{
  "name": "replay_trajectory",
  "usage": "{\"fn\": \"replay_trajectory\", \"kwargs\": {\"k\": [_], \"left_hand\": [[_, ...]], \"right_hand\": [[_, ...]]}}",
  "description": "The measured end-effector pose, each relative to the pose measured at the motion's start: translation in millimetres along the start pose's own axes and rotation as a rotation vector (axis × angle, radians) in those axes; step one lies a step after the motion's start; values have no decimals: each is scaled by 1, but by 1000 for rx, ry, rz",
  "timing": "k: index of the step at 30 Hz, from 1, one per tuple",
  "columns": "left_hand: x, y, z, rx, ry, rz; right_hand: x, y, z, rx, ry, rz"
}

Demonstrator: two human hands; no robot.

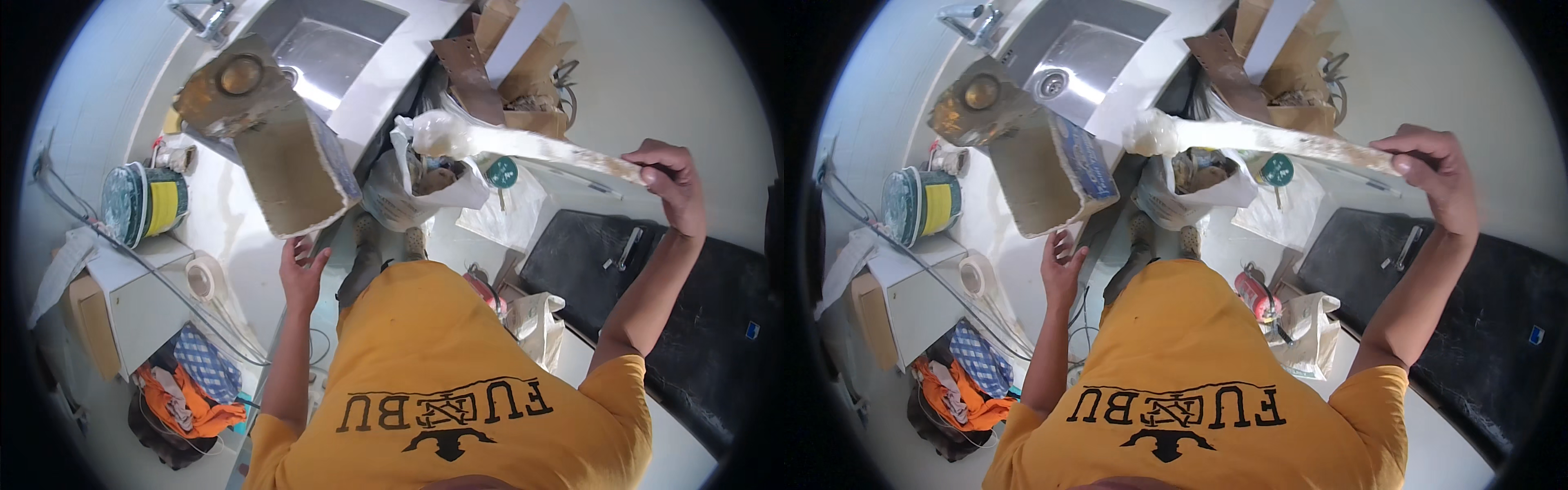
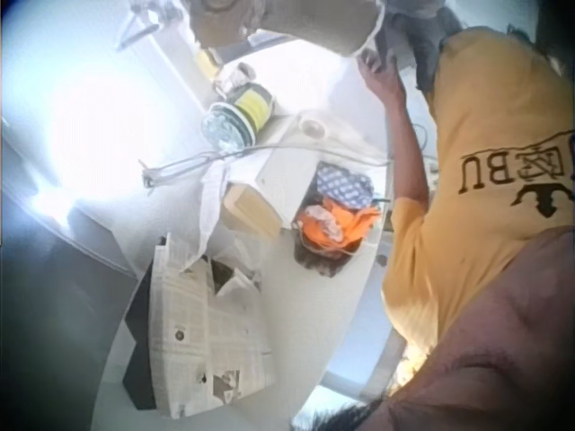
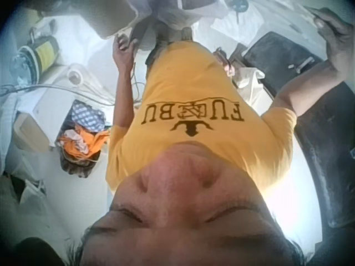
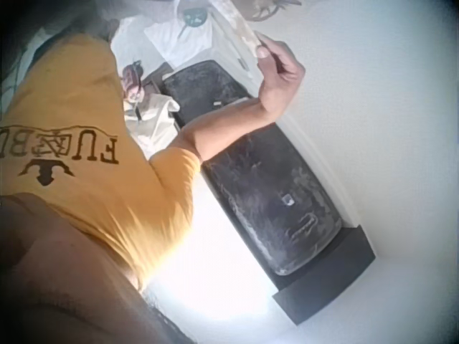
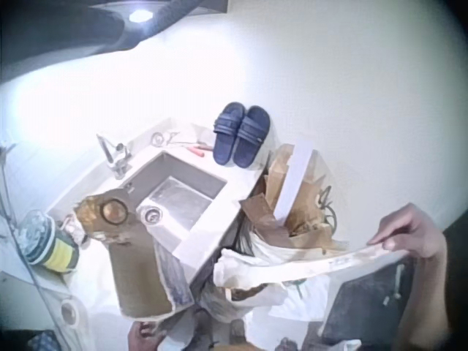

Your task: The person scoops plaster from a bag into a hawk, then uses a trowel to apply the plaster to a wall near the floor. They repeatedly smooth the plaster along the baseboard area.

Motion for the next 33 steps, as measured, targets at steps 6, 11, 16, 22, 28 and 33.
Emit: {"fn": "replay_trajectory", "kwargs": {"k": [6,11,16,22,28,33], "left_hand": [[2,4,-12,-35,36,154],[21,9,23,-205,-140,360],[54,1,38,-334,-305,812],[52,-1,40,-339,-329,814],[44,-1,39,-338,-342,812],[49,0,39,-320,-274,863]], "right_hand": [[-106,-79,-1,35,-319,-147],[-276,-209,42,16,-503,-542],[-369,-320,59,-23,-533,-666],[-360,-326,42,-177,-459,-566],[-338,-309,15,-264,-422,-515],[-315,-296,-3,-282,-378,-495]]}}
Point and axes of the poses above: each hand's wrist, its own z-axis towards the middle knuckle, its own y-axis out of the back of the hand, x = y × z, the point moved 4 cm from there along z, towards the middle knuckle, and after that the axes turned 1 degree about z, right-handed, at the moved point
